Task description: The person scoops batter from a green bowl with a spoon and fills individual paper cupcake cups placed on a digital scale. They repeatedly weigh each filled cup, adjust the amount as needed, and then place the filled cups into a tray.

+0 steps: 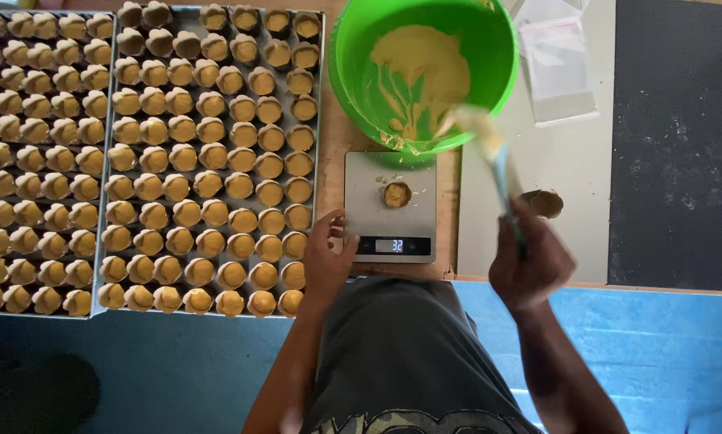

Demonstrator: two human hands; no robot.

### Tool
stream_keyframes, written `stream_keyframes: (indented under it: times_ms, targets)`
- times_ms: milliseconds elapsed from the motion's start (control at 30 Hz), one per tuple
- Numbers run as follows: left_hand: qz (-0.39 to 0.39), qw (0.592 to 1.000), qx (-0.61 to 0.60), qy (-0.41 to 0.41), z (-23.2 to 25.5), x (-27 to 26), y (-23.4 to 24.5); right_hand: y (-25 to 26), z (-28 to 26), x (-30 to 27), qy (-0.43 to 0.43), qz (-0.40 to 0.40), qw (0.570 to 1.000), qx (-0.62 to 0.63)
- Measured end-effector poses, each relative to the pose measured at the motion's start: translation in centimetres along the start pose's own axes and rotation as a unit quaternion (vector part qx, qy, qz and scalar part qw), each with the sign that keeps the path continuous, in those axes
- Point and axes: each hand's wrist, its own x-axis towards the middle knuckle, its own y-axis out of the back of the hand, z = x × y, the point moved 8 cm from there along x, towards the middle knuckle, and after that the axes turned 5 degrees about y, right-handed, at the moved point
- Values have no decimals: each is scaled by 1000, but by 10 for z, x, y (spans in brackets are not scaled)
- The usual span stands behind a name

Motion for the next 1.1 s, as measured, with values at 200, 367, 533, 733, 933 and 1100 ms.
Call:
stream_keyframes:
  times_ms: [200, 367, 533, 733, 933, 1100]
  targets:
    - [-57, 996, 16, -59, 16, 18, -32, -33, 24, 28, 46, 29, 998, 3]
    - [-76, 986, 110, -97, 11, 36, -63, -58, 49, 6, 22, -10, 997, -76]
    - [-109, 979, 145, -90, 9, 51, -87, -95, 70, -20, 34, -76, 995, -58]
    - [-95, 966, 221, -97, -29, 64, -120, -115, 83, -44, 9, -150, 985, -90]
    - [3, 954, 239, -182, 2, 66, -93, -119, 78, -55, 0, -149, 986, -79]
    - [-4, 984, 122, -127, 52, 93, -17, -128, 78, -68, -60, -192, 968, -150]
